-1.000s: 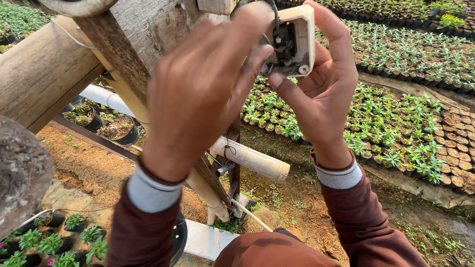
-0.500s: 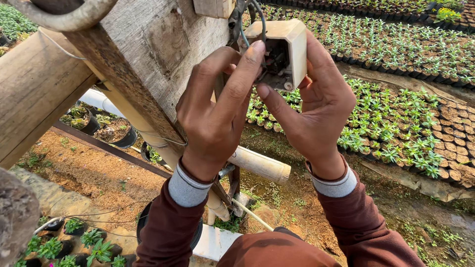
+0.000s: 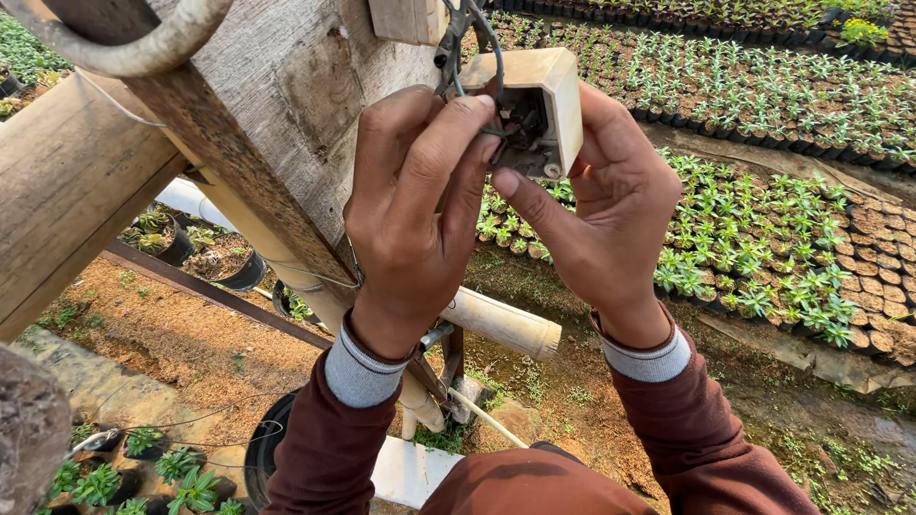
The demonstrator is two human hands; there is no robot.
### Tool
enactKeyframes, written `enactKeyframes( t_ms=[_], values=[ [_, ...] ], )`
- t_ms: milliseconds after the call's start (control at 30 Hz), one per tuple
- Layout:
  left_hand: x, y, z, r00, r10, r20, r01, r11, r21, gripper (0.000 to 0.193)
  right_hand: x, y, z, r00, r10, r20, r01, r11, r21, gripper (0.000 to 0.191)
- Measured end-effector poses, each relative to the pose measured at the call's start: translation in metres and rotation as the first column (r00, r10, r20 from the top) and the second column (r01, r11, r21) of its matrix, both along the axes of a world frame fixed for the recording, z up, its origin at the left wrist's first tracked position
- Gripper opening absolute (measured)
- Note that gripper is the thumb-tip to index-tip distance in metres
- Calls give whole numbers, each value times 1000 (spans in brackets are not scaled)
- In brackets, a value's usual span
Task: The person holds a small white electrical switch box attached to a wooden post and repeatedly opens and closes it while manipulating the internal wires and switch mechanism. The person adjusts the wires and switch components with both hands throughout the clip.
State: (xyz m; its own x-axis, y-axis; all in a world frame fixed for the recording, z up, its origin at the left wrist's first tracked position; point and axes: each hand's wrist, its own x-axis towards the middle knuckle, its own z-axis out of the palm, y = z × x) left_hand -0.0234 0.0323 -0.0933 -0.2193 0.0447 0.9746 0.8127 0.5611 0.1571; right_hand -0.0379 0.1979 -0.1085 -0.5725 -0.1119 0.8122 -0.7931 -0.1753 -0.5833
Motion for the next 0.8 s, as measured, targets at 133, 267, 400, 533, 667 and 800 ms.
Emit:
enactKeyframes(
  t_ms=[133, 267, 400, 533, 667, 800],
  values=[
    [2, 0, 4, 998, -62, 16, 61, 998, 18, 26, 1, 2, 5, 1000, 8, -15, -8, 1000, 11, 53],
    [8, -1, 7, 995, -91, 33, 90, 995, 31, 25, 5, 1, 17, 991, -92, -92, 99, 992, 79, 55],
    [16, 0, 9, 994, -98, 42, 95, 994, 62, 25, 14, -1, 24, 994, -94, -63, 100, 991, 88, 56],
    [22, 2, 11, 973, -211, 93, 198, 971, 131, 25, 20, 0, 20, 998, 0, 67, 0, 1000, 1, 58],
    [6, 13, 12, 941, -305, 148, 285, 948, 139, 23, 8, 16, 15, 996, -34, 83, 37, 998, -41, 49],
    [-2, 8, 1, 922, -351, 161, 334, 934, 127, 22, 0, 9, -2, 981, -192, -5, 192, 981, 3, 41]
  ],
)
